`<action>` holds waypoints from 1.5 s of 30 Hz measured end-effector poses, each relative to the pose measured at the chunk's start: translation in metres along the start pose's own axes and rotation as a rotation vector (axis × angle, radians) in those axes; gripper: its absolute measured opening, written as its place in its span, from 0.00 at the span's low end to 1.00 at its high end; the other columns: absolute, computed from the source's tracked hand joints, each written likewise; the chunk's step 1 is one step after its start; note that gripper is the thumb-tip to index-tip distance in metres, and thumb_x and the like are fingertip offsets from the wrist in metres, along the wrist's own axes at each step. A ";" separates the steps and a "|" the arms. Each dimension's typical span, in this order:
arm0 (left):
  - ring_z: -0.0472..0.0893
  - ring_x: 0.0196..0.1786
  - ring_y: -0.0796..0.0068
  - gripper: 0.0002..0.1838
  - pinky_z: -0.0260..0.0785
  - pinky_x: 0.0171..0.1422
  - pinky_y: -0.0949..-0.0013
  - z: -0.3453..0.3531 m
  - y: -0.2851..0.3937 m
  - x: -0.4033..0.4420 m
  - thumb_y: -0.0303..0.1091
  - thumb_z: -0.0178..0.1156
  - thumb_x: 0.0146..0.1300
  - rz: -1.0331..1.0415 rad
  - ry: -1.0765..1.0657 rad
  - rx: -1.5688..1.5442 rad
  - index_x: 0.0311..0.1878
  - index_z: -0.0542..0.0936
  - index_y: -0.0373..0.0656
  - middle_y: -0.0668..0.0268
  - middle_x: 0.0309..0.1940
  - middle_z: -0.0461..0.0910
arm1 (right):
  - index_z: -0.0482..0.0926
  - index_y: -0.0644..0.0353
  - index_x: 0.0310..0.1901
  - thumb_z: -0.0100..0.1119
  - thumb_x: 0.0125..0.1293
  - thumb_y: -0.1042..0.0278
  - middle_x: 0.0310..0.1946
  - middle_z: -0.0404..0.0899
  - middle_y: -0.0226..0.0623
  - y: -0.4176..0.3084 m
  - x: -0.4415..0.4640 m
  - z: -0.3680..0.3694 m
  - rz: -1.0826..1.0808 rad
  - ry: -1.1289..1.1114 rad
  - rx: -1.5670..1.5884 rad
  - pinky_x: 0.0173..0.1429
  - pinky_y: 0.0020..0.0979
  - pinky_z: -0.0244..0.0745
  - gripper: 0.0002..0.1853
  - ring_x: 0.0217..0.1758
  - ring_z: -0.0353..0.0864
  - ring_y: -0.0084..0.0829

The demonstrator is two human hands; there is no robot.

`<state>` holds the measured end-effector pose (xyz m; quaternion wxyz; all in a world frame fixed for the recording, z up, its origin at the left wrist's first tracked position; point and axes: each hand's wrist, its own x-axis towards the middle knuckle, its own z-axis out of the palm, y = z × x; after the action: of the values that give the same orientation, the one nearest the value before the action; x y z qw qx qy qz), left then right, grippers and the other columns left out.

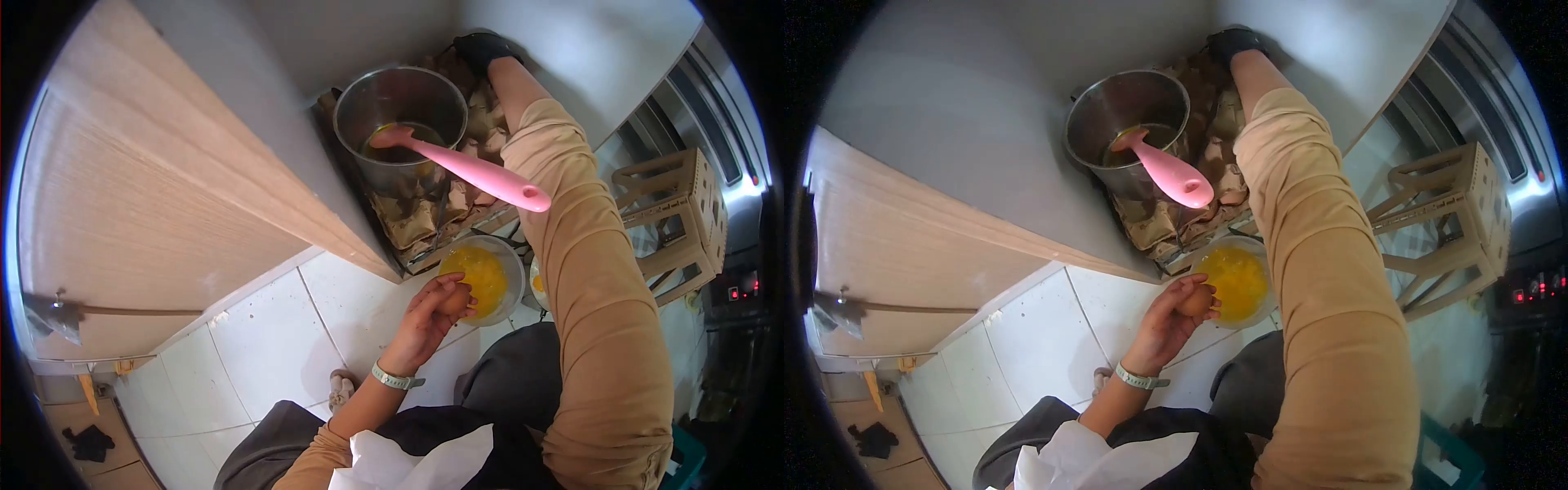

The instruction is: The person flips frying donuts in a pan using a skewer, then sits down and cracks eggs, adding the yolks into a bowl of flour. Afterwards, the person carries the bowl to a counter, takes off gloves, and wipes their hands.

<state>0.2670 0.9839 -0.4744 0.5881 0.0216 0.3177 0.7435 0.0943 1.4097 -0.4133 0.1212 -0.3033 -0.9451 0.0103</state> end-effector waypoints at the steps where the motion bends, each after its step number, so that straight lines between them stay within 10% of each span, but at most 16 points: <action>1: 0.76 0.49 0.61 0.20 0.69 0.55 0.65 0.000 -0.001 -0.002 0.36 0.50 0.65 0.002 0.001 0.006 0.56 0.66 0.34 0.55 0.47 0.73 | 0.78 0.56 0.46 0.48 0.62 0.61 0.47 0.77 0.46 -0.003 -0.010 -0.008 0.042 -0.015 0.045 0.55 0.39 0.70 0.15 0.52 0.76 0.42; 4: 0.74 0.53 0.58 0.21 0.65 0.62 0.64 -0.002 -0.006 0.000 0.34 0.49 0.64 0.025 -0.107 -0.006 0.58 0.64 0.34 0.55 0.50 0.70 | 0.75 0.56 0.49 0.48 0.62 0.63 0.50 0.75 0.46 -0.007 -0.037 -0.024 -0.047 -0.081 -0.071 0.57 0.37 0.69 0.16 0.54 0.74 0.42; 11: 0.71 0.58 0.54 0.20 0.62 0.66 0.61 0.015 -0.019 0.004 0.34 0.47 0.65 -0.034 -0.058 0.142 0.57 0.63 0.34 0.54 0.53 0.67 | 0.72 0.54 0.52 0.58 0.58 0.64 0.48 0.75 0.40 0.025 -0.080 -0.014 -0.263 0.560 0.501 0.55 0.37 0.69 0.19 0.53 0.74 0.42; 15: 0.71 0.59 0.52 0.20 0.66 0.63 0.63 0.015 -0.024 0.024 0.39 0.44 0.68 -0.094 -0.032 0.099 0.57 0.62 0.34 0.55 0.50 0.70 | 0.70 0.62 0.52 0.61 0.59 0.63 0.45 0.76 0.34 0.021 -0.171 -0.050 -0.017 0.235 1.487 0.53 0.29 0.70 0.21 0.51 0.74 0.25; 18: 0.76 0.49 0.59 0.20 0.71 0.50 0.66 0.008 -0.027 0.039 0.43 0.41 0.69 -0.105 -0.059 0.079 0.54 0.66 0.36 0.58 0.46 0.74 | 0.69 0.63 0.52 0.61 0.59 0.64 0.45 0.75 0.37 0.036 -0.242 -0.063 -0.134 0.066 1.648 0.54 0.27 0.71 0.22 0.52 0.74 0.26; 35: 0.73 0.41 0.67 0.16 0.68 0.46 0.68 0.034 -0.048 0.070 0.43 0.43 0.67 -0.070 0.087 -0.193 0.49 0.70 0.42 0.63 0.43 0.73 | 0.72 0.63 0.51 0.72 0.48 0.64 0.45 0.76 0.39 -0.012 -0.402 -0.035 -0.277 0.118 0.869 0.52 0.30 0.72 0.29 0.48 0.77 0.27; 42: 0.73 0.41 0.67 0.16 0.69 0.44 0.69 0.016 -0.054 0.081 0.42 0.43 0.68 -0.156 -0.176 -0.371 0.49 0.70 0.40 0.61 0.44 0.73 | 0.68 0.66 0.53 0.65 0.56 0.71 0.47 0.75 0.38 0.011 -0.397 -0.032 0.405 -0.174 1.928 0.56 0.28 0.70 0.24 0.50 0.74 0.25; 45: 0.73 0.39 0.66 0.16 0.69 0.44 0.70 0.015 -0.052 0.082 0.43 0.44 0.68 -0.130 -0.131 -0.388 0.48 0.70 0.40 0.60 0.42 0.74 | 0.69 0.64 0.53 0.65 0.55 0.72 0.48 0.75 0.38 0.000 -0.397 -0.041 0.247 0.011 1.615 0.56 0.27 0.69 0.24 0.51 0.74 0.25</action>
<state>0.2930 1.0688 -0.5160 0.6475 -0.0644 0.1303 0.7481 0.4166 1.1790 -0.4624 0.3051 -0.2243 -0.6054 0.7001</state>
